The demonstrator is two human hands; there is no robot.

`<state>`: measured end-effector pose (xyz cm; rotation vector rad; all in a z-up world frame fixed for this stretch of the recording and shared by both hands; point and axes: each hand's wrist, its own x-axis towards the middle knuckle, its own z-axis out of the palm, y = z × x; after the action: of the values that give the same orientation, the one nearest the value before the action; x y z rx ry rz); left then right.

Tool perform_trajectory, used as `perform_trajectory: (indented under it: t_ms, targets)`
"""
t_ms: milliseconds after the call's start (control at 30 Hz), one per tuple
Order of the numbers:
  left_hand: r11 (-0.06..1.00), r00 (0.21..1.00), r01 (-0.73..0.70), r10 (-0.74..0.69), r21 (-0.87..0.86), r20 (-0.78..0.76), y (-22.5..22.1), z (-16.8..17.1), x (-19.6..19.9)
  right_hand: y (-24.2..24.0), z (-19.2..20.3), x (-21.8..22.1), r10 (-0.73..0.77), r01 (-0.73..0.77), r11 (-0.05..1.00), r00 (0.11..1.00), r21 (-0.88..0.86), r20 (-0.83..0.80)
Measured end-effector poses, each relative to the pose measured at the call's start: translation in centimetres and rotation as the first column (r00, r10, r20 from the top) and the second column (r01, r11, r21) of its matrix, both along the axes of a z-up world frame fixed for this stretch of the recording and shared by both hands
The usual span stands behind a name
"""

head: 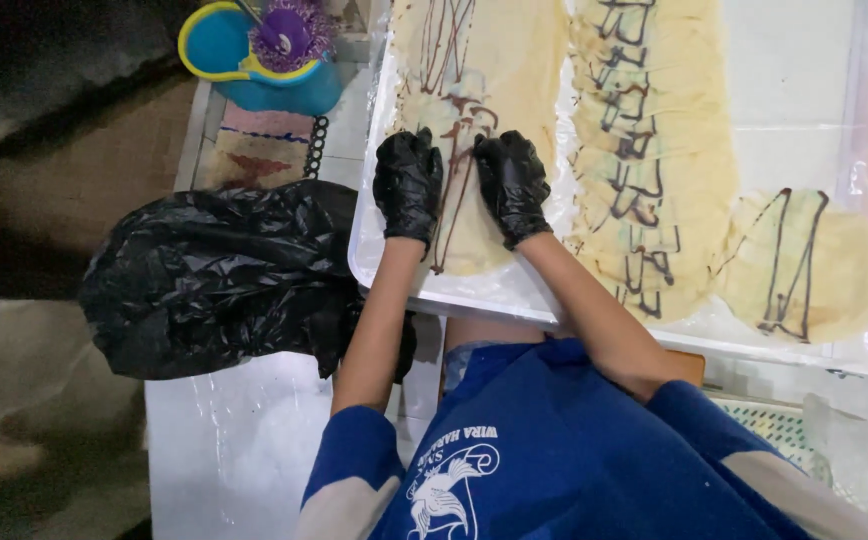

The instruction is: Rolling thin crepes with chocolate drizzle into cylinders on a tray

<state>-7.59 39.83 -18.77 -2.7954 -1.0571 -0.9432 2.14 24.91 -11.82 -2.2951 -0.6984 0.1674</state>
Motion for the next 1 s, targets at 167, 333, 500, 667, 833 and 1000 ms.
perform_trajectory:
  t_ms: [167, 333, 500, 667, 833, 1000]
  targets:
    - [0.995, 0.992, 0.087, -0.082, -0.046, 0.095, 0.9, 0.7, -0.1, 2.1, -1.0, -0.4, -0.082, 0.060, 0.988, 0.985, -0.140, -0.151]
    - [0.937, 0.946, 0.303, -0.273, -0.173, 0.176, 1.7, 0.9, 0.7, 1.2, 1.2, 0.2, 0.010, -0.015, 1.000, 0.980, -0.022, -0.199]
    - [0.788, 0.946, 0.322, -0.281, -0.525, 0.159, 3.3, 0.4, 1.4, 1.3, 1.9, 0.2, 0.048, -0.057, 0.998, 0.981, -0.042, -0.190]
    - [0.784, 0.926, 0.358, -0.368, -0.506, 0.085, 4.6, -2.5, 0.4, -1.0, 6.6, -2.9, 0.131, -0.108, 0.989, 0.959, 0.103, -0.252]
    - [0.855, 0.872, 0.489, -0.479, -0.175, 0.099, 1.3, 4.4, -4.3, -4.2, 4.7, -3.5, 0.466, -0.529, 0.756, 0.849, 0.387, 0.251]
    - [0.825, 0.989, 0.138, -0.140, -0.548, 0.038, -7.5, 7.6, -11.8, -7.3, 2.6, -6.0, 0.661, -0.753, 0.550, 0.657, 0.360, 0.362]
